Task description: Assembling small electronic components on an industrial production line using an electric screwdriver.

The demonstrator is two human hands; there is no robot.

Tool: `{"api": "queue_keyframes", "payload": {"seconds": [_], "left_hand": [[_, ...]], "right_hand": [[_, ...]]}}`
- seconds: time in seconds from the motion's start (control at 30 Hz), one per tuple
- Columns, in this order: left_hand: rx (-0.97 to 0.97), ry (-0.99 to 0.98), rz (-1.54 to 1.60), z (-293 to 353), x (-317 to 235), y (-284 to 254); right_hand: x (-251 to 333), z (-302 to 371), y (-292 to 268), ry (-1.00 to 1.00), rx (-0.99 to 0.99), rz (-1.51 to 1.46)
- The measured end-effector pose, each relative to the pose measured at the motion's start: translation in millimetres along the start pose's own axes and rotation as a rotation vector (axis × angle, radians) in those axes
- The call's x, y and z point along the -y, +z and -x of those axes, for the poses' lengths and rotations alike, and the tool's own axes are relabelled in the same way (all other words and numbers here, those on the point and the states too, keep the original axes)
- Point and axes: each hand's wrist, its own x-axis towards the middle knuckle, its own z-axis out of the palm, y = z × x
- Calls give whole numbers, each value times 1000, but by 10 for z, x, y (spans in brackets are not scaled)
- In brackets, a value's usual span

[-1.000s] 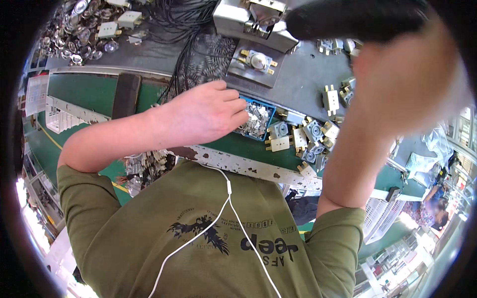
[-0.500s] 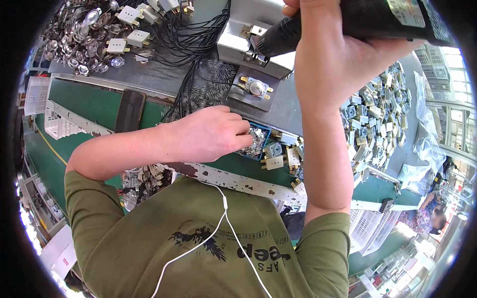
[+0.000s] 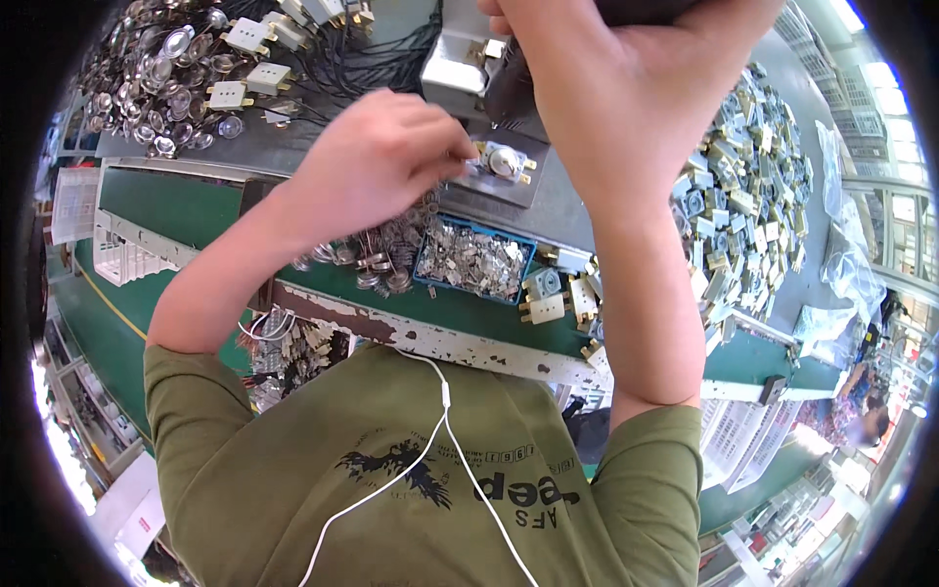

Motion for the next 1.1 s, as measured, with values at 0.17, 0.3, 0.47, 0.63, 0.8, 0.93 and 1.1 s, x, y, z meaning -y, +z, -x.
{"api": "queue_keyframes", "payload": {"seconds": [0.17, 0.3, 0.47, 0.63, 0.8, 0.93, 1.1], "left_hand": [[22, 8, -120, 17, 77, 282], [4, 32, -96, -19, 71, 326], [21, -6, -5, 6, 136, 327], [31, 25, 36, 57, 215, 338], [36, 12, 77, 17, 175, 332], [46, 0, 149, 11, 213, 331], [34, 34, 160, -12, 317, 316]], "right_hand": [[177, 113, -94, 65, -13, 58], [47, 132, -167, -11, -1, 44], [-227, 113, -216, -162, 61, -8], [-11, 234, 4, 164, -66, -126], [-115, 277, 5, 130, -22, -184], [-208, 242, 30, 85, -1, -279], [-229, 199, 32, 37, 124, -182]]}}
